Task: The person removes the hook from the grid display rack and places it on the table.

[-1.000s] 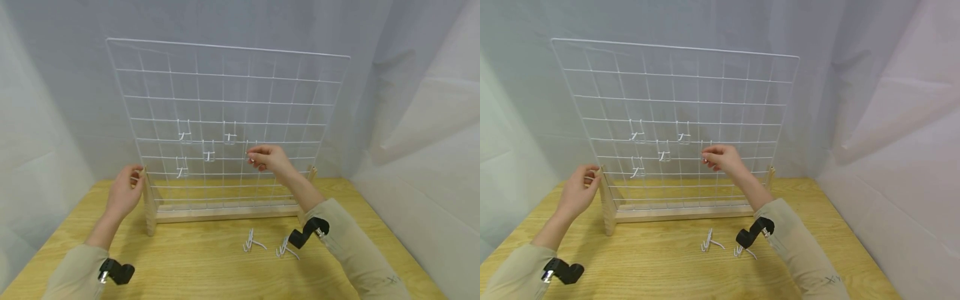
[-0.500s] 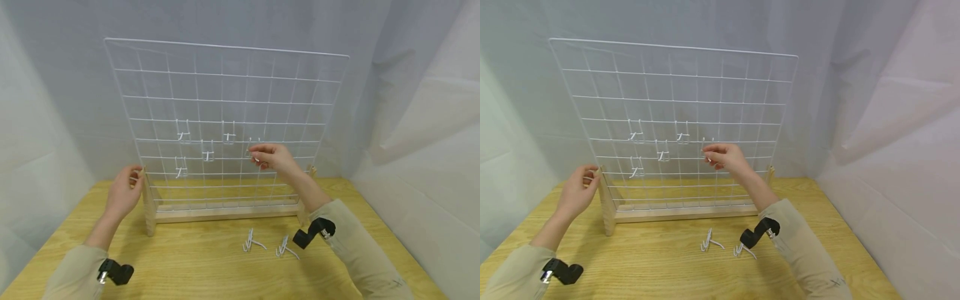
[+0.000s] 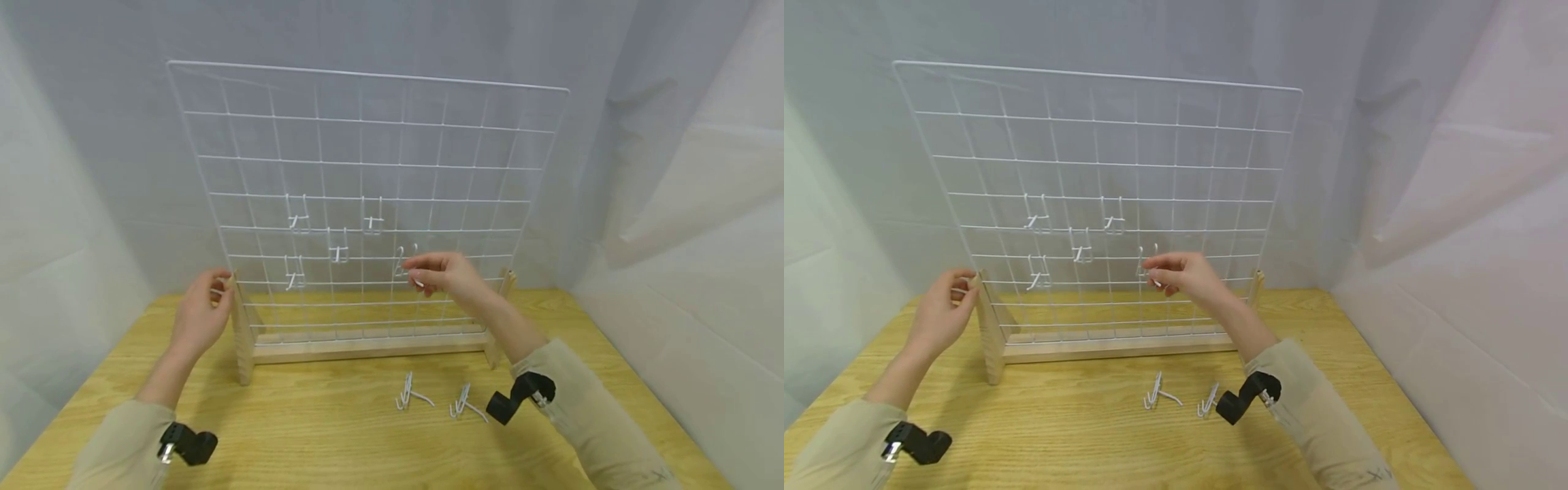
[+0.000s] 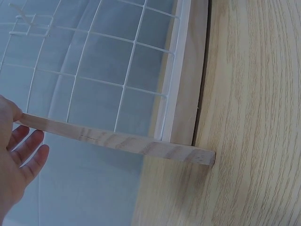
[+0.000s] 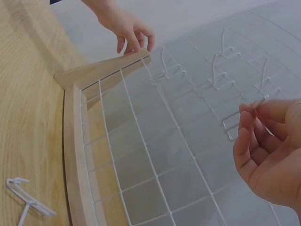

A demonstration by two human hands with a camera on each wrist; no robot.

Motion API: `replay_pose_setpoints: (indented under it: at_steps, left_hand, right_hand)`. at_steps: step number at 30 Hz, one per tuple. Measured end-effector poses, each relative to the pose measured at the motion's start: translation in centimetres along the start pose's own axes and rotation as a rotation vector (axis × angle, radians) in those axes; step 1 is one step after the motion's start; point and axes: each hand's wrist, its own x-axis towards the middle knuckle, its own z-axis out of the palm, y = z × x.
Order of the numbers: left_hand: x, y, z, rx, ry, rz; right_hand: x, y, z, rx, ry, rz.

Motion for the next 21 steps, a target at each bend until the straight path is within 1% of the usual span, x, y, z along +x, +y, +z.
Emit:
replay_pose_setpoints:
  at_steps: [5,12,16,21]
  left_hand:
    - [-0.1,0.1,-0.1,0.002,-0.002,-0.002]
    - [-0.2,0.1,-0.2,0.003,-0.010,-0.008]
    - [-0.1,0.1,-0.2,0.005,-0.012,-0.003]
    - [0.0,0.1,-0.2,0.005,-0.019,0.004]
  right_hand:
    - [-0.4,0.9,0.6,-0.015,-0.063,0.001]
    - [-0.9,2.3,1.9,-0.018,-0.130,0.033]
    - [-1.0,3.2,2.7,-0.022,-0.169,0.020]
    - [-1.0,4.5,3.6,-0.024,-0.193,0.009]
